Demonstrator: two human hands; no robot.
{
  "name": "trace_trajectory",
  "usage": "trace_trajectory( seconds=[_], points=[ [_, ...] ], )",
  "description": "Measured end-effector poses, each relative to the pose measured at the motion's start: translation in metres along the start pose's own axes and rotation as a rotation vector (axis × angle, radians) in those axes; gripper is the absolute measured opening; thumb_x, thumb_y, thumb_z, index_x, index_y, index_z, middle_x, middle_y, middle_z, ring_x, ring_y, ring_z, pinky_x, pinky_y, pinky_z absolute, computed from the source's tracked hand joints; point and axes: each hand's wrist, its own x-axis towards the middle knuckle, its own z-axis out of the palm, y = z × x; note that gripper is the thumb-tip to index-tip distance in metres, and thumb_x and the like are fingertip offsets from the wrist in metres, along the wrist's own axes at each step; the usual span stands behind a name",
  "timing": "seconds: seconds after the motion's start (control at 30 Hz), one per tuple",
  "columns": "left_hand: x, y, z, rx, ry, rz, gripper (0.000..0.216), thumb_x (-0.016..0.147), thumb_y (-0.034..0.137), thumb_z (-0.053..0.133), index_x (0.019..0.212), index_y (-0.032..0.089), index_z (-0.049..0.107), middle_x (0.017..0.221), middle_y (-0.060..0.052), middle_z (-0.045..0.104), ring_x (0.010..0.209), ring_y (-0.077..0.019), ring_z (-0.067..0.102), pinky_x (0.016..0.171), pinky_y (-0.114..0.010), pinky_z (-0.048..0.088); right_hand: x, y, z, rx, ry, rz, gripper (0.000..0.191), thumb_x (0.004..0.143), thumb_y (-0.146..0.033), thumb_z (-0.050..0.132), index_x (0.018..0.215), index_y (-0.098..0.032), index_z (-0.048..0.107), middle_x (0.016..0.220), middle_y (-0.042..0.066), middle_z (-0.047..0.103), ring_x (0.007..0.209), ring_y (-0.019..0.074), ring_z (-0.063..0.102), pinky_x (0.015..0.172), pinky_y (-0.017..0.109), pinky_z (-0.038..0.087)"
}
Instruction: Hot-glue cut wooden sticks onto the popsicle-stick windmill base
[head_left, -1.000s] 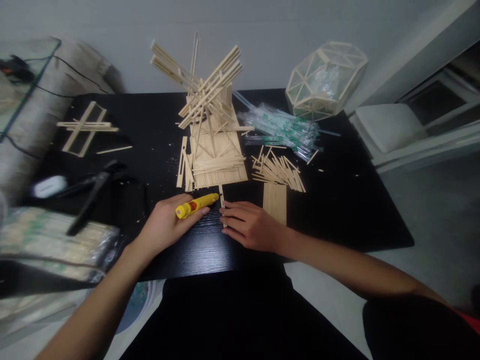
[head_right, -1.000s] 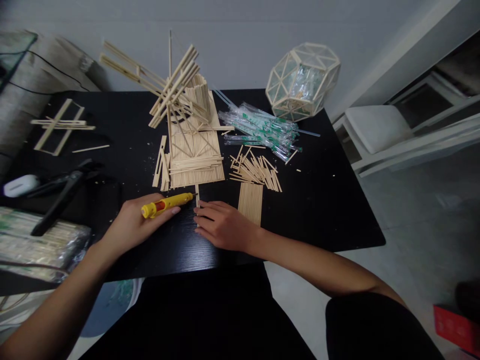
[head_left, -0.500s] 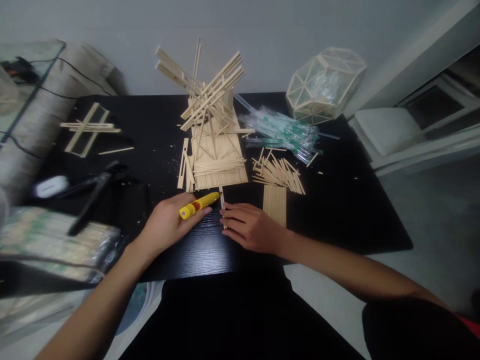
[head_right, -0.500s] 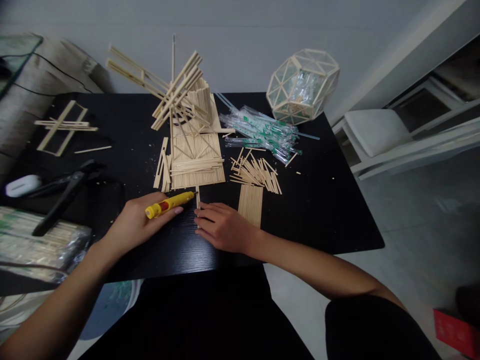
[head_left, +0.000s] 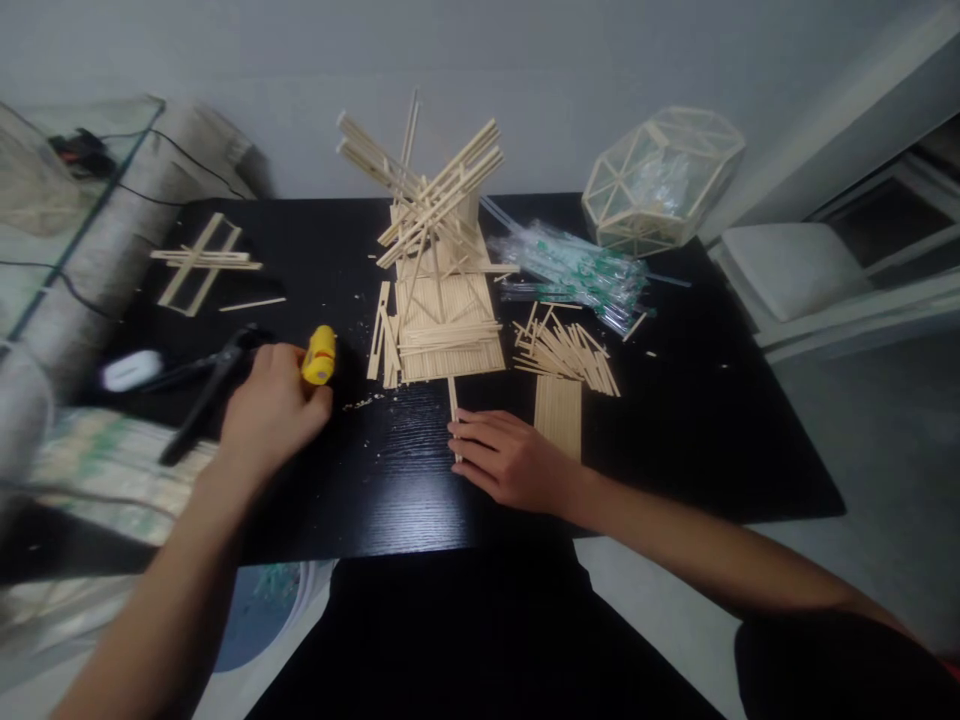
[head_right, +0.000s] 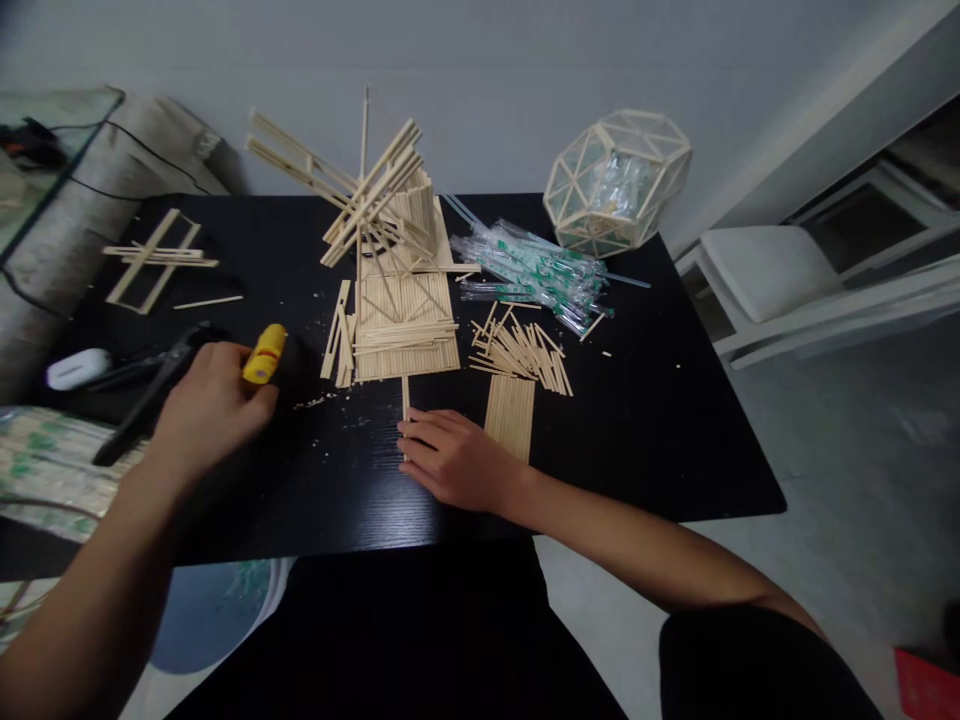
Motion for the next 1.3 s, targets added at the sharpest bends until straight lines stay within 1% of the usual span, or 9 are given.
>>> trace_trajectory(
  seconds=[0.2,0.37,0.47,0.57,0.67,0.77,0.87,1.1,1.3],
  points=[
    [0.009,-0.011,0.014,0.126,-0.02,0.056,0.031,0.083,0.034,0.063,0.109,0.017,0.061,0.097,-0.007,0.055,0.067,-0.0195,0.058,0.058,-0.036,0.034,0.001,0.0,-0.001,0.002,-0.017,0.0,0.02,0.106,-0.023,0.062,0.118,-0.014,0.075,0.127,0.014,0.077,0.131,0.0269,0.069,0.109,0.046,0.061],
    [0.014,-0.039,0.024,0.01,0.089,0.159,0.036,0.083,0.038,0.071,0.112,0.017,0.065,0.095,-0.007,0.059,0.07,-0.0178,0.057,0.062,-0.037,0.044,0.002,0.001,-0.002,0.02,-0.004,-0.006,0.02,0.105,-0.024,0.063,0.117,-0.013,0.075,0.124,0.014,0.077,0.13,0.0269,0.068,0.108,0.045,0.06],
    [0.017,-0.048,0.021,-0.033,0.033,0.192,0.041,0.08,0.034,0.074,0.116,0.019,0.063,0.1,-0.009,0.06,0.079,-0.0226,0.061,0.073,-0.042,0.052,0.003,0.002,-0.003,0.03,-0.017,-0.004,0.019,0.104,-0.024,0.064,0.116,-0.013,0.075,0.124,0.015,0.076,0.13,0.0272,0.067,0.108,0.045,0.06],
    [0.012,-0.032,0.011,-0.002,0.011,0.168,0.048,0.077,0.029,0.076,0.121,0.017,0.061,0.111,-0.014,0.06,0.097,-0.0347,0.064,0.086,-0.052,0.054,0.004,0.003,-0.004,0.024,-0.037,-0.009,0.02,0.104,-0.023,0.064,0.116,-0.012,0.075,0.125,0.016,0.075,0.13,0.0281,0.067,0.107,0.045,0.059],
    [-0.003,0.006,0.005,0.035,0.078,0.254,0.046,0.086,0.028,0.066,0.129,0.015,0.059,0.131,-0.022,0.058,0.117,-0.0438,0.059,0.095,-0.06,0.051,0.004,0.004,-0.006,0.027,-0.054,-0.002,0.021,0.105,-0.025,0.063,0.116,-0.012,0.074,0.128,0.018,0.073,0.129,0.0284,0.067,0.106,0.045,0.06],
    [-0.022,0.046,0.008,-0.047,0.069,0.456,0.037,0.092,0.024,0.058,0.128,0.014,0.061,0.137,-0.022,0.059,0.125,-0.0431,0.057,0.102,-0.062,0.047,0.003,0.003,-0.008,0.044,-0.055,0.007,0.026,0.104,-0.031,0.065,0.118,-0.011,0.074,0.131,0.02,0.071,0.13,0.0299,0.066,0.106,0.046,0.06],
    [-0.036,0.07,0.02,-0.194,-0.04,0.627,0.03,0.097,0.023,0.057,0.126,0.017,0.064,0.138,-0.018,0.062,0.129,-0.0369,0.058,0.109,-0.057,0.045,0.003,0.001,-0.009,0.084,-0.03,0.027,0.032,0.103,-0.038,0.067,0.124,-0.015,0.072,0.134,0.019,0.07,0.132,0.0306,0.066,0.106,0.049,0.06],
    [-0.04,0.076,0.038,-0.36,-0.091,0.662,0.036,0.101,0.031,0.064,0.134,0.016,0.064,0.136,-0.017,0.068,0.128,-0.0333,0.063,0.109,-0.054,0.048,0.007,0.013,-0.015,0.15,0.079,0.226,0.023,0.103,-0.025,0.064,0.123,-0.02,0.073,0.128,0.014,0.074,0.123,0.0274,0.071,0.109,0.05,0.059],
    [-0.038,0.07,0.047,-0.367,-0.1,0.706,0.049,0.102,0.037,0.064,0.145,0.016,0.058,0.145,-0.018,0.064,0.136,-0.0346,0.058,0.113,-0.056,0.047,0.014,0.032,-0.016,0.1,-0.002,0.226,0.026,0.098,-0.019,0.07,0.123,-0.017,0.072,0.13,0.015,0.075,0.129,0.0296,0.068,0.112,0.055,0.056]
  ],
)
